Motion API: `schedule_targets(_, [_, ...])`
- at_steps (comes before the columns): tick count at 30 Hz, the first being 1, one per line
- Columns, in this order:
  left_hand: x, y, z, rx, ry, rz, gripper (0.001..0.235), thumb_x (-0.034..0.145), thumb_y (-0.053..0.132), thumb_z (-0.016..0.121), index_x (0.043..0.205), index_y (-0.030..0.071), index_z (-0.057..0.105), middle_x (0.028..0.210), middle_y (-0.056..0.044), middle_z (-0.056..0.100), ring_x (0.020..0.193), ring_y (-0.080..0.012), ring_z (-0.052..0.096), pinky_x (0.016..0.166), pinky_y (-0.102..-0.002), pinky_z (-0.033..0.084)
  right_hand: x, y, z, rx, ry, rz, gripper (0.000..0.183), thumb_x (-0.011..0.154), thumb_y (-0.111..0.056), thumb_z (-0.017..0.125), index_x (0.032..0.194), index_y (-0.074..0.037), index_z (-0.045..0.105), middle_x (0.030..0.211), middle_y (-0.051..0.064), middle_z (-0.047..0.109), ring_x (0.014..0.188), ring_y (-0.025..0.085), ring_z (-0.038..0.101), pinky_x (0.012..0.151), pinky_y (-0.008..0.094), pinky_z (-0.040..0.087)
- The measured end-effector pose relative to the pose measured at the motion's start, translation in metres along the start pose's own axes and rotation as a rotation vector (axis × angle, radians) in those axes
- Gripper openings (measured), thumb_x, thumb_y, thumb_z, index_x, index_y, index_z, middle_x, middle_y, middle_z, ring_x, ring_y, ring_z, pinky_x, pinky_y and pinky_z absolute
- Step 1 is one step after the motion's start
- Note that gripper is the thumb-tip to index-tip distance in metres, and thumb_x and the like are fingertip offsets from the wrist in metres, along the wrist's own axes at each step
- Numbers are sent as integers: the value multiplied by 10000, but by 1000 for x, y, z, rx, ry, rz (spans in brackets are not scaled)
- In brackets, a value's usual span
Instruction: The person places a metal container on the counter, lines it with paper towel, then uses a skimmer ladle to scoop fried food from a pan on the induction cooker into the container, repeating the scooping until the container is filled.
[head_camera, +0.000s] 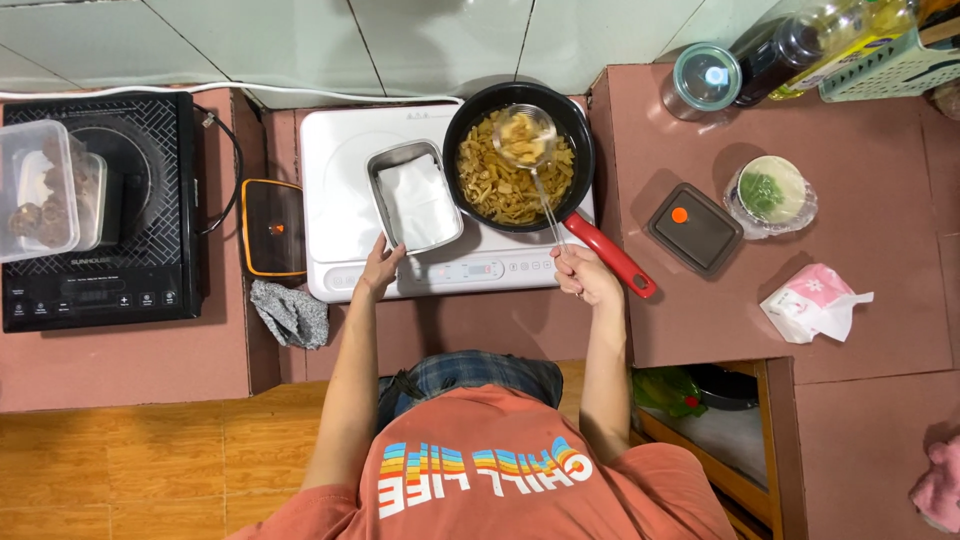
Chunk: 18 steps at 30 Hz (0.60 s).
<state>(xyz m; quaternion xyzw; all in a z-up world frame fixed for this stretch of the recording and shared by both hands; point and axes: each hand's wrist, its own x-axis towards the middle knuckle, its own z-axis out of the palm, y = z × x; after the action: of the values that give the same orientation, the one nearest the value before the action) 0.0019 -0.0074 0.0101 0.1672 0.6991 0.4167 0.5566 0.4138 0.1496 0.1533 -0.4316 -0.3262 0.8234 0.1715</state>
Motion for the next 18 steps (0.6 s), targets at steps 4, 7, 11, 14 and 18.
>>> schedule_targets(4, [-3,4,2,1,7,15,879,920,448,656,1647,266,197,1513,-227,511,1371,-380,497,1009,-622,463,-1,-5,7,-56,58,57,234,1088,-183,387,1098,17,510,636,-2,395,401,87,299,385,267,242])
schedule_targets(7, [2,-4,1,41,22,11,882,946,450,663,1646,256,162,1562,-225,406,1409,-385,425,1021,-622,453,0,-7,0,-34,40,45,193,1099,-131,410,1118,26,520,651,-14,394,419,75,306,392,248,221])
schedule_targets(11, [2,-2,4,25,13,28,898,934,453,668,1647,241,165,1585,-251,387,1451,-400,400,1055,-611,450,0,-12,-2,-111,87,44,195,1080,-115,407,1125,31,528,632,-13,388,411,75,299,380,262,212])
schedule_targets(14, [-1,0,4,6,19,20,901,927,445,670,1645,231,168,1595,-256,363,1483,-392,357,1076,-612,435,6,-10,0,-123,100,38,212,1092,-136,406,1120,40,521,622,-24,362,414,71,295,375,265,205])
schedule_targets(18, [1,-1,5,18,16,41,895,931,434,668,1645,221,171,1606,-237,349,1501,-381,317,1106,-599,404,-3,-21,3,-118,71,75,203,1091,-143,420,1120,30,523,626,-30,384,418,63,295,388,251,205])
